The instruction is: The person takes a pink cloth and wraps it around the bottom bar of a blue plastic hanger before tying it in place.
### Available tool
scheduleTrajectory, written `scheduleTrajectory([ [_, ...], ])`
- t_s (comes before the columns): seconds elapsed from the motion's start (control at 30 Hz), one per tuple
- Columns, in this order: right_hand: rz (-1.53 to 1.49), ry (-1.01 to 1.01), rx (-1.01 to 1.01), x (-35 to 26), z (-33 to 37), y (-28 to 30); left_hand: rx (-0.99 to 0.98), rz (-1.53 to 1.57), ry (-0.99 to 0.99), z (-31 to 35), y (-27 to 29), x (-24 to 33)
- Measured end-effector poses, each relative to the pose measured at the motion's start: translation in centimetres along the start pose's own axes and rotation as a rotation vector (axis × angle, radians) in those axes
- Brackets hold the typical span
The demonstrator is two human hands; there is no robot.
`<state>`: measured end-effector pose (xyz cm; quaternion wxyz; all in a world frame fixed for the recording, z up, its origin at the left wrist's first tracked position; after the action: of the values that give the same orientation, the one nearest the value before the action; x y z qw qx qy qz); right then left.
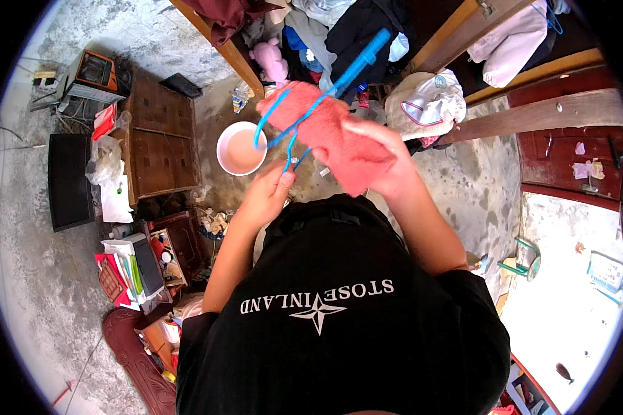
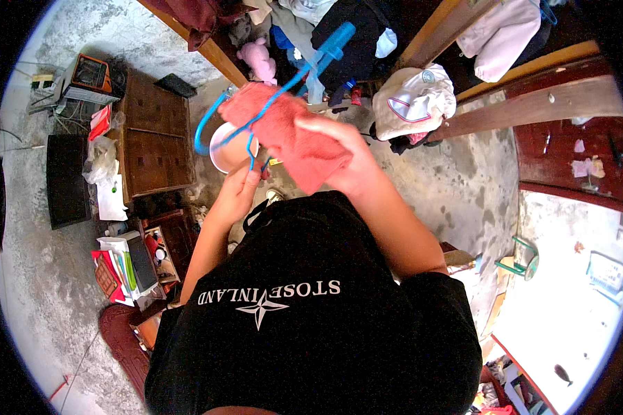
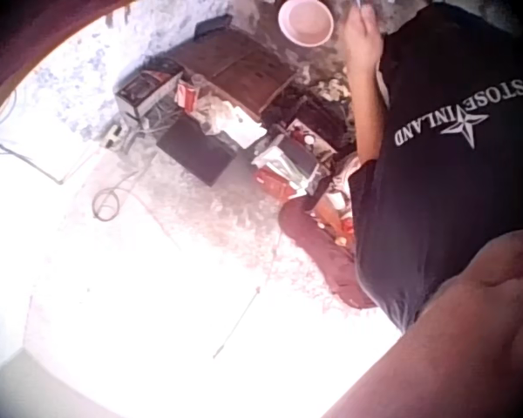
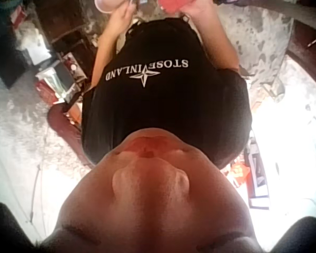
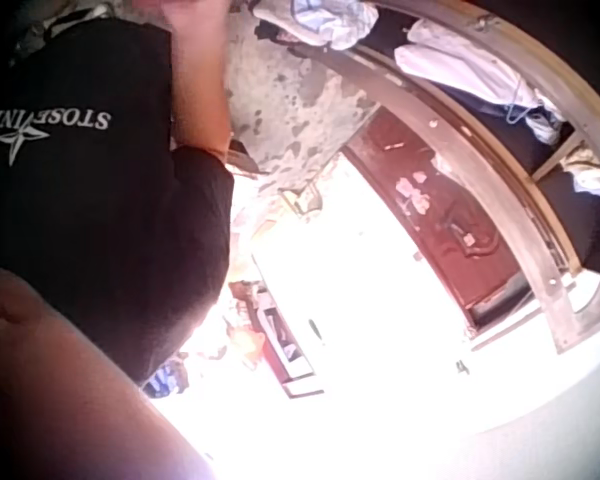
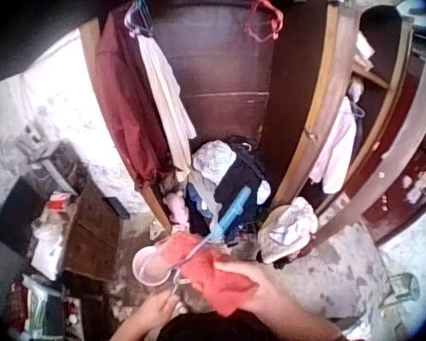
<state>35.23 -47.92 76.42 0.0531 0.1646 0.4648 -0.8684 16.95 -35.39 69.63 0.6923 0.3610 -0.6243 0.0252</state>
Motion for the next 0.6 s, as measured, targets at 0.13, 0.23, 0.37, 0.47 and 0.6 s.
scheduleTrajectory([
  [0.13,0.093,0.024,-0.153,-0.6,0.6,-1.2,0.037,-0.025,-0.136,-0.1,-0.3,-0.4],
  [0.23,-0.049,0.03,-0.028,-0.6,0.3,-2.0,0.018,0.03,-0.063,-0.1,0.2,-1.0],
  [0.37,-0.012,-0.059,-0.238,0.8,-1.6,-1.4,0.049,0.22,0.05,-0.4,-0.3,0.5],
  [0.47,-0.023,-0.071,-0.187,0.0,-1.2,-1.2,0.036,0.45,0.073,0.0,-1.0,-1.3],
  [0.6,-0.041,0.05,-0.111,-0.4,-0.9,-0.6,0.083,0.44,0.081,0.0,-1.6,-3.6],
])
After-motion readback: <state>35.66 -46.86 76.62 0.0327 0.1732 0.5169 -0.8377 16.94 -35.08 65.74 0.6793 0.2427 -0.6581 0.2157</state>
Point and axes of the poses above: each hand's wrist, its own z-axis away from the middle knuckle, its own y-axis out of the back of the hand, x = y × z, the point moved 4 cm from there along -z, towards the middle knuckle, and after that the axes turned 10 degrees about x, right-handed, at the moved point
